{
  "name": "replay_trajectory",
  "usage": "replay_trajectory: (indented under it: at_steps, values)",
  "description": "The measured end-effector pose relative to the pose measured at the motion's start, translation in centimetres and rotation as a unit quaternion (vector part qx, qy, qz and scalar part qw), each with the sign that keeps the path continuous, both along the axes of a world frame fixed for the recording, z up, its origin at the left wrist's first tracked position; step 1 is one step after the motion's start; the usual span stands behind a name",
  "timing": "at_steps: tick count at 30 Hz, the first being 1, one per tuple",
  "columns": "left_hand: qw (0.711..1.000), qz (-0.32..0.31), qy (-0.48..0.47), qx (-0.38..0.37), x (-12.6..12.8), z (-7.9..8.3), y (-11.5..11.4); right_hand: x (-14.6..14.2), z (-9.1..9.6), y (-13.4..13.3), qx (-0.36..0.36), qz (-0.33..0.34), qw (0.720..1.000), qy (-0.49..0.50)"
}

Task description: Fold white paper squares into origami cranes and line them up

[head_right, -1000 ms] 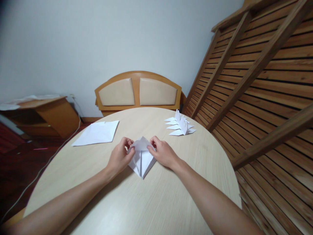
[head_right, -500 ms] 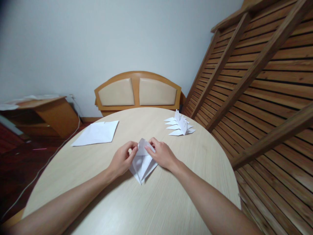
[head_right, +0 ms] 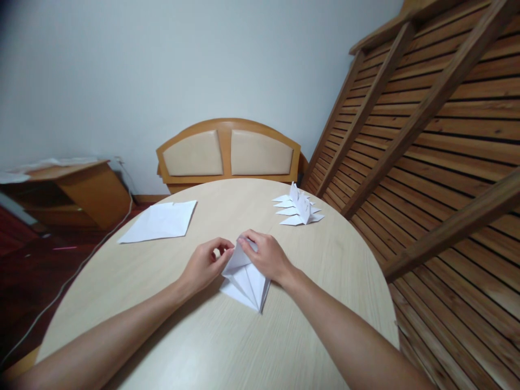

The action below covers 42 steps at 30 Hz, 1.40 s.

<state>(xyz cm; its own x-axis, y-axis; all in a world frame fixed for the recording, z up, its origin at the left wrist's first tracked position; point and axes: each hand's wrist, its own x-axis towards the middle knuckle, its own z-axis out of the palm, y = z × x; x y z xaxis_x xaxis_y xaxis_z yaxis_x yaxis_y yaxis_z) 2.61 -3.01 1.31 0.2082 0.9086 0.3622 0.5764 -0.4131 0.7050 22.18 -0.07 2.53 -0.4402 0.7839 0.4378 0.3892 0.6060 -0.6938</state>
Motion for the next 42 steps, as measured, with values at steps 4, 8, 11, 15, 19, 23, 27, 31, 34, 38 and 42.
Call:
replay_trajectory:
  at_steps: [4,8,11,15,19,23,27,31,34,38,42]
  values:
    - [1.000,-0.009,-0.020,-0.012,0.2,-0.1,0.0,-0.4,-0.3,0.1,-0.025,0.012,0.998,0.050]
    - [0.999,-0.014,-0.019,-0.022,0.3,-0.3,-0.1,-0.9,-0.7,0.2,-0.072,0.027,0.992,0.100]
    - [1.000,-0.011,-0.015,-0.022,0.3,-0.4,0.0,-1.1,-0.9,0.1,-0.094,0.048,0.988,0.114]
    - [1.000,-0.007,-0.010,-0.014,0.2,-0.6,0.1,-1.1,-1.0,-0.1,-0.089,0.034,0.989,0.109]
    - [1.000,-0.013,-0.001,-0.015,0.3,-0.6,0.0,-1.1,-1.0,0.0,-0.090,0.008,0.989,0.121]
    - [1.000,-0.010,0.007,-0.023,0.2,-0.5,0.0,-1.0,-0.9,0.3,-0.098,0.008,0.982,0.159]
    - [0.999,0.035,0.029,-0.025,-0.1,-0.6,0.2,-0.8,-0.9,0.1,-0.078,-0.002,0.991,0.104]
    - [0.994,0.084,0.055,-0.033,-0.7,-0.7,0.5,-0.5,-1.4,-0.1,-0.072,0.012,0.997,0.012]
    - [0.991,0.103,0.067,-0.050,-0.8,-0.7,0.7,-0.3,-2.0,0.0,-0.063,0.018,0.997,-0.034]
    - [0.989,0.102,0.086,-0.067,-0.8,-0.7,0.8,-0.3,-2.5,0.3,-0.039,0.009,0.996,-0.077]
    - [0.986,0.104,0.108,-0.079,-0.9,-0.7,0.8,-0.3,-2.2,0.5,-0.022,-0.020,0.995,-0.094]
